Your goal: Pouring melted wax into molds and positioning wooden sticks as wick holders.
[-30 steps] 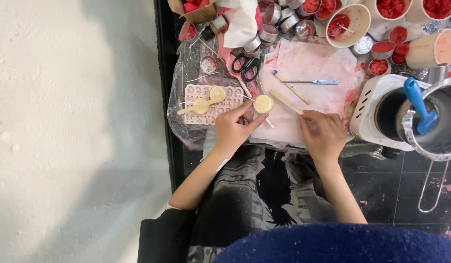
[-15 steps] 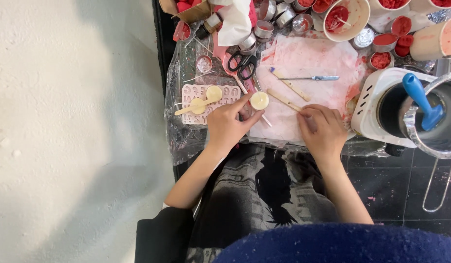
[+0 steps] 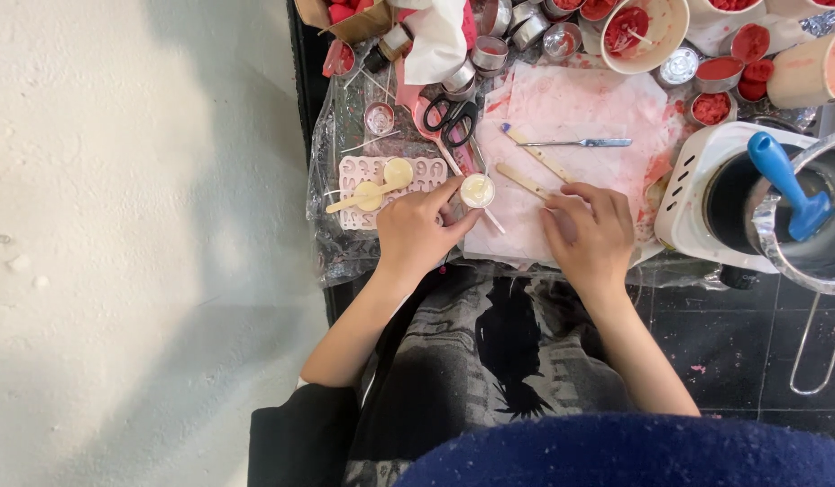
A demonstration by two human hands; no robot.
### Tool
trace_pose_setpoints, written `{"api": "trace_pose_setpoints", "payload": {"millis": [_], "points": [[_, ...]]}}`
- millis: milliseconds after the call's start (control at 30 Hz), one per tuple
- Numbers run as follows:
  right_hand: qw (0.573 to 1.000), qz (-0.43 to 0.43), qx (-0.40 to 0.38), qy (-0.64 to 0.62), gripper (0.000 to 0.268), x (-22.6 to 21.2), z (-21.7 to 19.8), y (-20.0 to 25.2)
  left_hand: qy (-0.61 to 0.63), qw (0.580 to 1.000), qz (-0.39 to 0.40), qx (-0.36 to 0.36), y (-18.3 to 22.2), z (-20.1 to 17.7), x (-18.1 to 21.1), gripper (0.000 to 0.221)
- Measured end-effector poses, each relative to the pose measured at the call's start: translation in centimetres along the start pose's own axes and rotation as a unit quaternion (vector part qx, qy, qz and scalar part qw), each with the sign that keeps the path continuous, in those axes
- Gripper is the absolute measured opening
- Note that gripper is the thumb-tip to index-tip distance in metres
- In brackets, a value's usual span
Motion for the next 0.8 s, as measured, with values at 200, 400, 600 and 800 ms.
{"api": "trace_pose_setpoints", "payload": {"millis": [200,400,600,800], "points": [[0.999,-0.021,-0.019,-0.015,0.024,-0.8,0.9,-0.2,-0.004,1.000,0.017,-0.009,-0.2,0.2,0.4,0.044],[0.997,-0.029,-0.034,-0.066,0.041,-1.0,1.6,-0.7,0.079,0.995,0.058,0.013,-0.3,1.5,1.3,0.047],[0.995,-0.027,-0.032,-0.088,0.043,-0.6,1.8,-0.7,0.041,0.994,0.090,0.038,-0.9,1.8,2.9,0.047],[0.995,-0.014,-0.031,-0.090,0.042,0.1,1.8,-0.2,0.062,0.992,0.100,0.035,-1.0,1.6,3.4,0.048]]}}
Point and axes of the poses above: each hand's wrist, its own y-axis away from the middle knuckle, its own z-axis out of the palm, x = y × z, the point moved 9 cm from there along -y, towards the middle knuckle, and after that the axes turned 2 degrees about z, right-handed, at the moved point
